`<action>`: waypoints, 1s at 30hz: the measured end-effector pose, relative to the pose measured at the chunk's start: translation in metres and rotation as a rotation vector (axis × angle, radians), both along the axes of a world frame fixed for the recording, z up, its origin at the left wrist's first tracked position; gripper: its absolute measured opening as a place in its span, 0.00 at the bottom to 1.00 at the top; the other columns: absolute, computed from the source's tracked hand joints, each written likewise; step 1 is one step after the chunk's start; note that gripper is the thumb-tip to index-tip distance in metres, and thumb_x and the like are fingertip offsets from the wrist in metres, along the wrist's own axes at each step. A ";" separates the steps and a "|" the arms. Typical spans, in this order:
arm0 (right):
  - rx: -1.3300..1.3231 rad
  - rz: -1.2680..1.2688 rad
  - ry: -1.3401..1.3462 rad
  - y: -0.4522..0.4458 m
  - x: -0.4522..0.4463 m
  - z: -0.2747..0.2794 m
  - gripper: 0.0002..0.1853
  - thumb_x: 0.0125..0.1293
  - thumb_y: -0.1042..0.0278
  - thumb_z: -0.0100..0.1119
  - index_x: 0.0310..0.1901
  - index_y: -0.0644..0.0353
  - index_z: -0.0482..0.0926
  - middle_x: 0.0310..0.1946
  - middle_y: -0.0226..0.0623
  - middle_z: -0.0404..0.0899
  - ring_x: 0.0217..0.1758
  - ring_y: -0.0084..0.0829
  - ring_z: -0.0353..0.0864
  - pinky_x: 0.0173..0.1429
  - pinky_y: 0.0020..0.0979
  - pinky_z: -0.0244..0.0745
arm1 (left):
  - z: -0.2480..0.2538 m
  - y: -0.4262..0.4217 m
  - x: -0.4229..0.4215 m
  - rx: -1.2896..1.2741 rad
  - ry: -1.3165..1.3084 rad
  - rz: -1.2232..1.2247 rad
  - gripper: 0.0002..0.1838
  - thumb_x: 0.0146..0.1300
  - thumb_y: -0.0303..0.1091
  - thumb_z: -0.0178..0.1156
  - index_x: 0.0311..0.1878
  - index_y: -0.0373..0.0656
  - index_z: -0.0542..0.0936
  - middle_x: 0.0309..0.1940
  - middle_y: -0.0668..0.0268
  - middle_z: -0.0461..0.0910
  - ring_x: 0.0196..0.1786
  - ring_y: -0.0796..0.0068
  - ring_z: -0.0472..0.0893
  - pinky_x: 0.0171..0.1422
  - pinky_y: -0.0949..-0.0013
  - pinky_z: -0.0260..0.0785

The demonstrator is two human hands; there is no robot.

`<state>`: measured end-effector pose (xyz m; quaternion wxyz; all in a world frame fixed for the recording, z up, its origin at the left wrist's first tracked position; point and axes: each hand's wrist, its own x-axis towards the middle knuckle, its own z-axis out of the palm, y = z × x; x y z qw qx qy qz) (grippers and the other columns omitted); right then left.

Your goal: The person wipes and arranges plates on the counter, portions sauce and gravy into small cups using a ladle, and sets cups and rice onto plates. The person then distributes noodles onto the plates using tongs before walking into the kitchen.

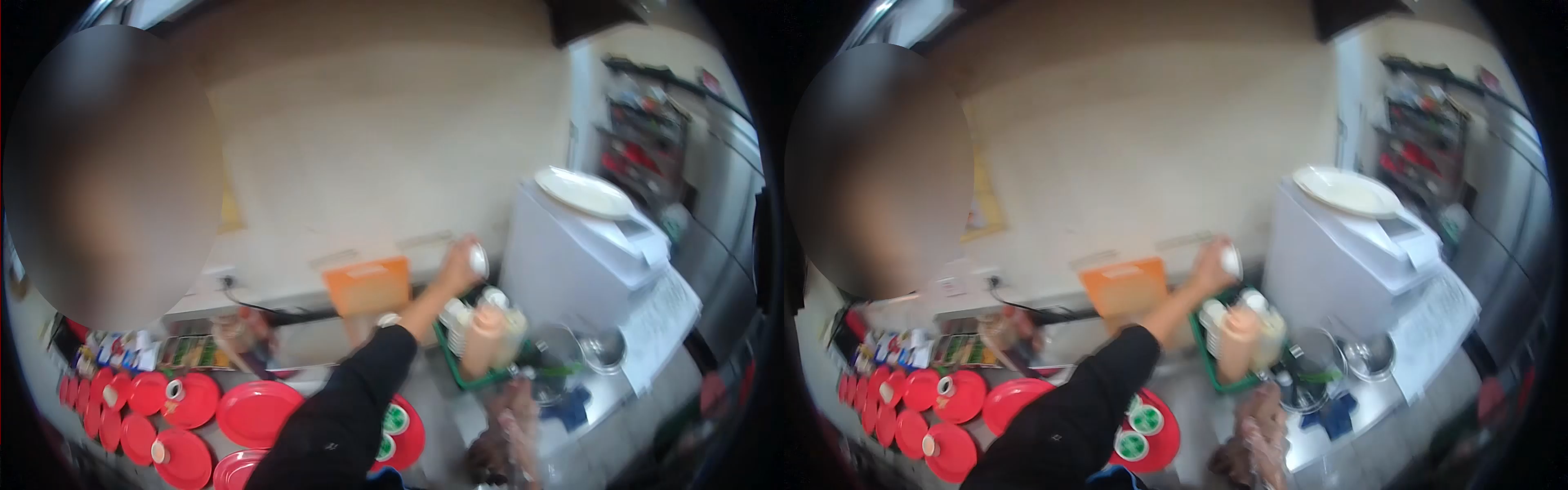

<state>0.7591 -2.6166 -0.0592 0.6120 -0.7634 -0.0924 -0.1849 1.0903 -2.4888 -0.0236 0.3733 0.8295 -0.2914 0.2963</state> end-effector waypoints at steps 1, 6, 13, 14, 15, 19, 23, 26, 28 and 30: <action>-0.111 -0.031 -0.105 0.003 0.005 0.013 0.19 0.61 0.63 0.56 0.52 0.63 0.73 0.41 0.39 0.77 0.45 0.29 0.77 0.49 0.31 0.71 | 0.008 0.004 -0.009 0.080 0.076 0.011 0.40 0.30 0.32 0.74 0.52 0.42 0.69 0.46 0.53 0.75 0.53 0.51 0.72 0.59 0.57 0.65; -0.519 -0.216 -0.504 0.019 0.012 0.071 0.19 0.61 0.63 0.55 0.52 0.63 0.73 0.42 0.40 0.77 0.45 0.30 0.77 0.50 0.32 0.71 | 0.056 0.010 -0.093 -0.355 0.275 -0.190 0.36 0.38 0.47 0.75 0.51 0.40 0.73 0.30 0.64 0.78 0.34 0.74 0.76 0.40 0.69 0.70; -0.662 -0.237 -0.593 0.027 -0.003 0.081 0.19 0.61 0.62 0.55 0.52 0.62 0.74 0.43 0.42 0.77 0.47 0.31 0.77 0.51 0.33 0.71 | 0.048 0.024 -0.243 -0.157 0.475 -0.559 0.27 0.44 0.39 0.71 0.49 0.40 0.77 0.32 0.65 0.78 0.34 0.77 0.76 0.41 0.72 0.68; -0.680 -0.232 -0.589 0.029 -0.005 0.078 0.19 0.61 0.62 0.55 0.52 0.62 0.74 0.43 0.42 0.77 0.47 0.32 0.77 0.51 0.33 0.71 | 0.046 0.029 -0.253 -0.107 0.180 -0.552 0.29 0.44 0.40 0.70 0.50 0.39 0.76 0.35 0.59 0.79 0.41 0.69 0.78 0.48 0.68 0.69; -0.694 -0.229 -0.584 0.030 -0.008 0.076 0.19 0.61 0.62 0.55 0.52 0.62 0.74 0.43 0.42 0.77 0.47 0.32 0.77 0.52 0.33 0.71 | 0.047 0.032 -0.257 0.044 0.103 -0.513 0.33 0.42 0.41 0.70 0.53 0.38 0.74 0.41 0.56 0.78 0.49 0.63 0.77 0.55 0.65 0.67; -0.732 -0.210 -0.569 0.032 -0.018 0.064 0.19 0.61 0.62 0.55 0.52 0.62 0.74 0.44 0.43 0.77 0.48 0.33 0.77 0.52 0.34 0.71 | 0.028 0.048 -0.272 0.082 0.098 -0.629 0.27 0.43 0.39 0.67 0.48 0.39 0.74 0.41 0.57 0.73 0.48 0.61 0.71 0.50 0.64 0.64; -0.752 -0.211 -0.559 0.028 -0.025 0.057 0.19 0.62 0.61 0.55 0.52 0.62 0.74 0.45 0.44 0.77 0.48 0.33 0.77 0.53 0.34 0.71 | 0.003 0.062 -0.267 0.077 0.562 -0.765 0.27 0.56 0.47 0.64 0.54 0.39 0.73 0.44 0.64 0.75 0.48 0.70 0.75 0.50 0.69 0.67; -0.755 -0.226 -0.550 0.026 -0.026 0.057 0.19 0.62 0.61 0.55 0.52 0.62 0.74 0.45 0.44 0.77 0.49 0.34 0.77 0.54 0.35 0.71 | -0.003 0.064 -0.268 -0.156 1.002 -0.880 0.20 0.63 0.47 0.58 0.47 0.40 0.75 0.35 0.72 0.74 0.35 0.81 0.72 0.38 0.76 0.65; -0.757 -0.236 -0.551 0.025 -0.028 0.056 0.19 0.62 0.61 0.54 0.52 0.62 0.74 0.45 0.45 0.77 0.49 0.34 0.77 0.54 0.35 0.71 | -0.014 0.061 -0.274 -0.282 1.009 -0.907 0.17 0.63 0.46 0.58 0.44 0.40 0.76 0.32 0.74 0.73 0.31 0.85 0.69 0.34 0.78 0.62; -0.761 -0.245 -0.551 0.024 -0.031 0.053 0.19 0.62 0.60 0.54 0.52 0.61 0.74 0.46 0.45 0.77 0.49 0.35 0.77 0.55 0.35 0.70 | -0.024 0.057 -0.277 -0.410 1.012 -0.929 0.15 0.63 0.44 0.59 0.40 0.40 0.76 0.29 0.76 0.72 0.27 0.88 0.66 0.30 0.81 0.59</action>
